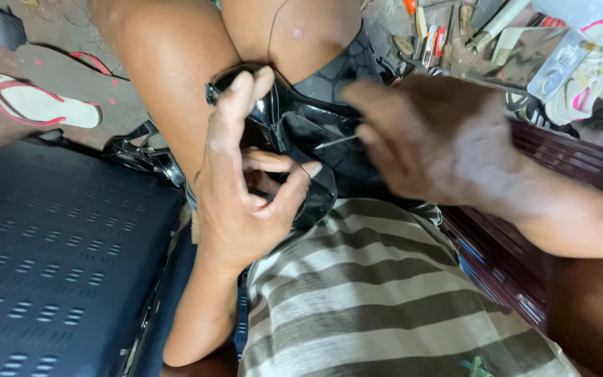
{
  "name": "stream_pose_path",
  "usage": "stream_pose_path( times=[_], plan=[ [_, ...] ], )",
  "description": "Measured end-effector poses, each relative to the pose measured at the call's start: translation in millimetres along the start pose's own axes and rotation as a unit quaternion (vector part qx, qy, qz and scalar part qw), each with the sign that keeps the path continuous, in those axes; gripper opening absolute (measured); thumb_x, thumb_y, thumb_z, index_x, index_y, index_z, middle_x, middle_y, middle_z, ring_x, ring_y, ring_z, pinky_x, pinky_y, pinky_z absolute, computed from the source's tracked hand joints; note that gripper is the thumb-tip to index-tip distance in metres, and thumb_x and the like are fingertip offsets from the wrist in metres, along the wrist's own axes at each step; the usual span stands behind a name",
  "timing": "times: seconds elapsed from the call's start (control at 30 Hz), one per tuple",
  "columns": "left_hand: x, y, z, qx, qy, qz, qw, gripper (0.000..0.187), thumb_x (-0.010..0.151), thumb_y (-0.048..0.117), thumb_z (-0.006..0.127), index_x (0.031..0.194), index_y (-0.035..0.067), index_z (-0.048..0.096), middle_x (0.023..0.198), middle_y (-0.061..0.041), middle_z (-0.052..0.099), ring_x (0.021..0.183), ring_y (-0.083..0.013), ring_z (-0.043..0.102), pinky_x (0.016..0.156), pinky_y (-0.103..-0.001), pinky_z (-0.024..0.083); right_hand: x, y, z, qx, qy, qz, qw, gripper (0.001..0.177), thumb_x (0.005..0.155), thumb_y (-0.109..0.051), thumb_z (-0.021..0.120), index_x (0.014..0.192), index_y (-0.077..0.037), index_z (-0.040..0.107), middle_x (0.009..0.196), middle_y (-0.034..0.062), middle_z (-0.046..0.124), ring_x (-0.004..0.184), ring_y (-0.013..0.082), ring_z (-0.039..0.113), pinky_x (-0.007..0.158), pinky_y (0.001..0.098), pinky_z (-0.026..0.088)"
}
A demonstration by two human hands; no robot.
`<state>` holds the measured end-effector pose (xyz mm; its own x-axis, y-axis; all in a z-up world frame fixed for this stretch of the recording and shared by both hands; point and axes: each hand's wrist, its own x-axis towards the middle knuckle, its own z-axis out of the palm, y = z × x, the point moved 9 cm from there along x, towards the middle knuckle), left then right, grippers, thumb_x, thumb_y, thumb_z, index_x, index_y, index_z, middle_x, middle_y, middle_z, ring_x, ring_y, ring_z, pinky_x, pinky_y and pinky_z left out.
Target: The person sands the sole of a black high-heeled shoe with a sanding block, then uses a needle and thread to stitch the upper part of the shoe. The person holds the shoe on their lap while performing the repair.
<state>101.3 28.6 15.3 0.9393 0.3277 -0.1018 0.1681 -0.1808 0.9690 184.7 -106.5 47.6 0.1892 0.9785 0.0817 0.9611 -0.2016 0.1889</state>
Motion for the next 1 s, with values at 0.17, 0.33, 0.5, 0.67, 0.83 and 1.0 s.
stream_pose_path(
  times=[0.17, 0.33, 0.5, 0.67, 0.83, 1.0],
  plan=[
    [-2, -4, -2, 0.003, -0.004, -0.001, 1.0, 0.096, 0.085, -0.006, 0.085, 0.159, 0.004, 0.025, 0.16, -0.019, 0.049, 0.098, -0.0162, 0.075, 0.073, -0.021, 0.06, 15, -11, 1, 0.207, 0.01, -0.001, 0.978, 0.034, 0.098, -0.018, 0.07, 0.126, -0.003, 0.059, 0.067, -0.0001, 0.055, 0.053, 0.0136, 0.048, 0.041, 0.0288, 0.036],
    [-15, 0, -15, 0.014, 0.069, 0.079, 0.994, 0.056, 0.101, -0.009, 0.067, 0.148, 0.008, 0.043, 0.152, -0.014, 0.046, 0.094, -0.0127, 0.072, 0.084, -0.022, 0.064, 31, -8, 13, 0.451, -0.026, 0.082, 0.888, 0.036, 0.101, -0.014, 0.066, 0.133, -0.004, 0.053, 0.074, 0.0008, 0.057, 0.061, 0.0116, 0.056, 0.051, 0.0295, 0.045],
    [-15, -20, -30, 0.126, 0.057, -0.017, 0.99, 0.04, 0.092, -0.003, 0.068, 0.131, 0.003, 0.065, 0.135, -0.013, 0.063, 0.073, -0.0102, 0.065, 0.069, -0.025, 0.056, 27, -3, 30, 0.574, -0.029, 0.138, 0.807, 0.04, 0.102, -0.018, 0.07, 0.135, -0.003, 0.053, 0.071, 0.0003, 0.057, 0.054, 0.0081, 0.057, 0.047, 0.0262, 0.045],
    [-15, -10, -16, 0.262, 0.05, 0.075, 0.961, 0.015, 0.096, 0.006, 0.078, 0.107, 0.006, 0.067, 0.103, -0.009, 0.069, 0.085, -0.0235, 0.067, 0.075, -0.034, 0.053, 29, -12, 30, 0.505, -0.013, 0.137, 0.852, 0.047, 0.099, -0.024, 0.08, 0.137, -0.008, 0.057, 0.075, -0.0002, 0.058, 0.066, 0.0099, 0.062, 0.059, 0.0278, 0.05],
    [-25, -48, -32, 0.077, 0.071, -0.056, 0.993, 0.033, 0.095, 0.008, 0.079, 0.076, 0.004, 0.052, 0.062, -0.003, 0.045, 0.055, -0.01, 0.039, 0.055, -0.025, 0.037, 33, -13, 34, 0.464, -0.037, 0.141, 0.874, 0.054, 0.091, -0.031, 0.087, 0.133, -0.011, 0.06, 0.07, -0.0016, 0.058, 0.06, 0.0103, 0.061, 0.054, 0.0286, 0.048],
    [-51, -94, -53, -0.031, 0.168, -0.129, 0.977, 0.055, 0.096, 0.006, 0.076, 0.065, 0.008, 0.031, 0.061, 0.004, 0.031, 0.06, -0.0051, 0.026, 0.055, -0.025, 0.024, 41, -23, 46, 0.399, -0.073, 0.153, 0.901, 0.059, 0.085, -0.045, 0.087, 0.127, -0.013, 0.061, 0.067, -0.0037, 0.06, 0.055, 0.0103, 0.061, 0.048, 0.0289, 0.046]
  ],
)
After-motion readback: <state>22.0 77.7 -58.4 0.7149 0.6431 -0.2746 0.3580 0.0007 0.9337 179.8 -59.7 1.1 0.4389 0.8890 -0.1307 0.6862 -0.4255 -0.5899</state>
